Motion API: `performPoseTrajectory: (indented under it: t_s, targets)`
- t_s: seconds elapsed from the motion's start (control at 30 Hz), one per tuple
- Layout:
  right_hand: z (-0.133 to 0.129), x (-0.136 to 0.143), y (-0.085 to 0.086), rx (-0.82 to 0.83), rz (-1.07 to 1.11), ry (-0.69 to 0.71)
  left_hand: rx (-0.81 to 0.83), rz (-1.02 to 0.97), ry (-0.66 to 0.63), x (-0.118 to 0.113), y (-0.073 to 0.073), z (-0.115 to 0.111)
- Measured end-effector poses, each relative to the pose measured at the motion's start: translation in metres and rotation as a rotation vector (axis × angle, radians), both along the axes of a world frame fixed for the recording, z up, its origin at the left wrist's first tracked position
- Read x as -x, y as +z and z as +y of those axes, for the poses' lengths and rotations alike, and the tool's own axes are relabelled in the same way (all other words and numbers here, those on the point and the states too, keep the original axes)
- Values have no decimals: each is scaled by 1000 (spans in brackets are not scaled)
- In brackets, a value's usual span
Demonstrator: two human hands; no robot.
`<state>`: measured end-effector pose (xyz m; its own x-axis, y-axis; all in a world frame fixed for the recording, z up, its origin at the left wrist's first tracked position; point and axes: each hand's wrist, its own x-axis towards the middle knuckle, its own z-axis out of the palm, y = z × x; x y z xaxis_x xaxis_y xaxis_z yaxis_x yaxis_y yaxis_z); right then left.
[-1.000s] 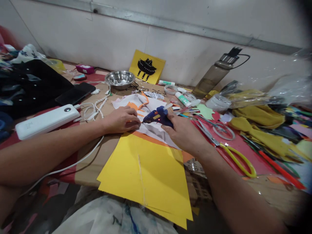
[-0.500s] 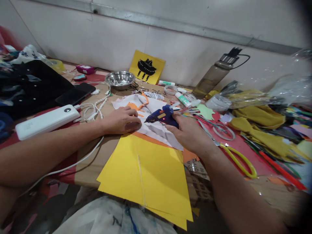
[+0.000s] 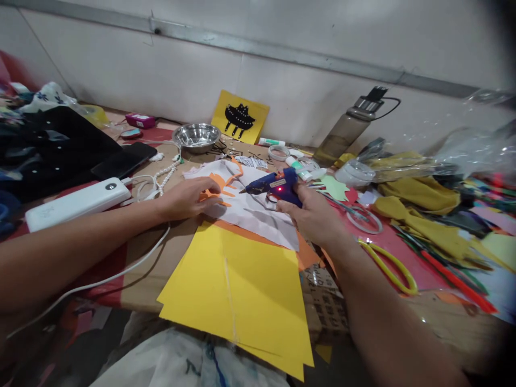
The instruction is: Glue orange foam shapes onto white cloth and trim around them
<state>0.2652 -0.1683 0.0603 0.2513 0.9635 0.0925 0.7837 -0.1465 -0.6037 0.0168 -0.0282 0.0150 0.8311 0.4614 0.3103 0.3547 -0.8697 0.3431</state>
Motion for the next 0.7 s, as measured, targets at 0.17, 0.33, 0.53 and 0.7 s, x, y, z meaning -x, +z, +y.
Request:
performPoseTrajectory:
  t_s: [0.17, 0.33, 0.53, 0.7]
  targets:
    - [8, -11, -14, -43, 320, -35, -100, 145, -198, 9, -4, -1]
    - [9, -11, -15, -62, 432, -67, -199, 166, -265, 9, -4, -5]
    - [9, -10, -15, -64, 444, -78, -196, 57, -222, 6, -3, -8]
    - [11, -12, -19, -59, 409, -33, -124, 88, -303, 3, -5, -10]
